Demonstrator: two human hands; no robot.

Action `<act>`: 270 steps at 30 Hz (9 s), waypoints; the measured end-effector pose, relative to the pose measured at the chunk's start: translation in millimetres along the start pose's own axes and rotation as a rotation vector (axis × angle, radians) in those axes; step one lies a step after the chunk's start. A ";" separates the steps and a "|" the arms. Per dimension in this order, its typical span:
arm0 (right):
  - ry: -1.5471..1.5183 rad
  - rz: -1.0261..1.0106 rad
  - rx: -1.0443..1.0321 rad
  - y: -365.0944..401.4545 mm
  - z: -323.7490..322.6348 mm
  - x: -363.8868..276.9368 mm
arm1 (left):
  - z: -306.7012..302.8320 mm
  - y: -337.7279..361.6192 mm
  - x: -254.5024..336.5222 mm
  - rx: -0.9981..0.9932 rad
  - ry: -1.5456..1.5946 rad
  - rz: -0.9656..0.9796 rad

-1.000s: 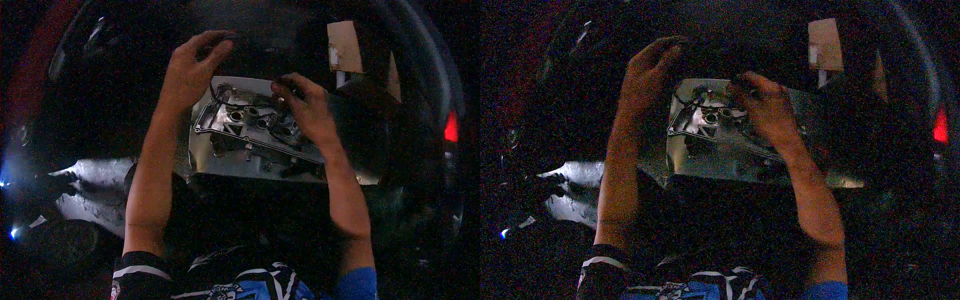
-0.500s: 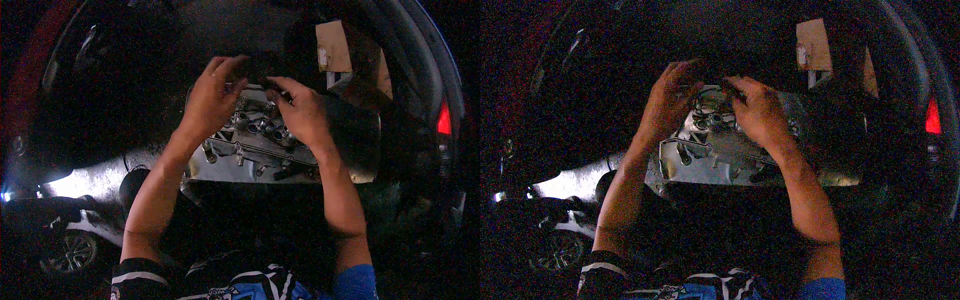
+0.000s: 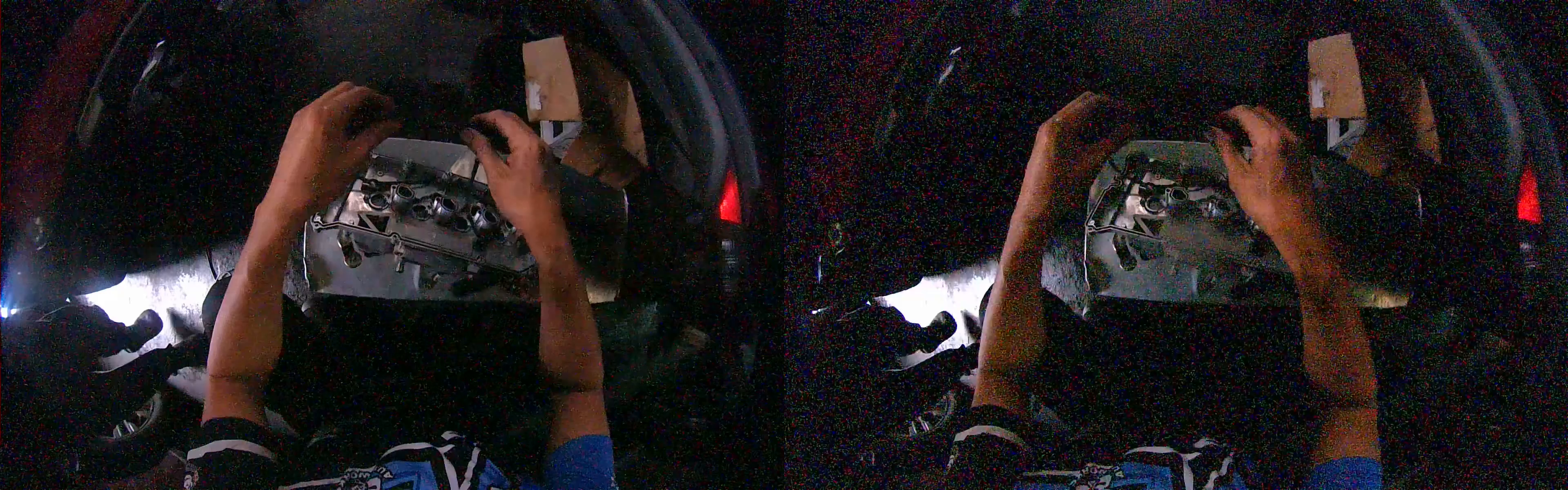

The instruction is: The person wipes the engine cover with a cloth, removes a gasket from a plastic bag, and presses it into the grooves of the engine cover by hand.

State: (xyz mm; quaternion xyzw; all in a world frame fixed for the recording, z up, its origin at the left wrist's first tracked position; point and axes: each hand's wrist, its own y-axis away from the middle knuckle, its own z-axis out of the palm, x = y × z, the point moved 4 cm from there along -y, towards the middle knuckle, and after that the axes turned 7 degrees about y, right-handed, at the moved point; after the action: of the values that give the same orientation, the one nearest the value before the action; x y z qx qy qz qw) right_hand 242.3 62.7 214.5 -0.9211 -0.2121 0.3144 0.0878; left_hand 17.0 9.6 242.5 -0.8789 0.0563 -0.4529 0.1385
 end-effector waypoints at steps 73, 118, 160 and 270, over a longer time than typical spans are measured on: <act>-0.731 -0.247 0.457 -8.1 -353.2 -155.9 | -68.6 -43.2 329.3 -0.384 0.316 0.159; -0.208 -0.430 0.587 -4.5 -400.9 -146.1 | -54.3 -26.8 400.5 -0.239 0.351 0.651; -0.094 -0.335 -0.109 -119.7 91.9 -42.8 | -66.1 12.3 -44.5 -0.302 0.314 -0.251; -0.268 -0.269 -0.326 2.8 282.5 -124.3 | -44.4 47.3 -322.6 -0.149 0.741 -0.230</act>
State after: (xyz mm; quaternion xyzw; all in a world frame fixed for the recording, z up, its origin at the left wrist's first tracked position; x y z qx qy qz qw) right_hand -19.5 12.7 58.8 -0.8366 -0.3906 0.3808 -0.0500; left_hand -206.0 28.3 1.3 -0.6643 0.0362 -0.7466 -0.0071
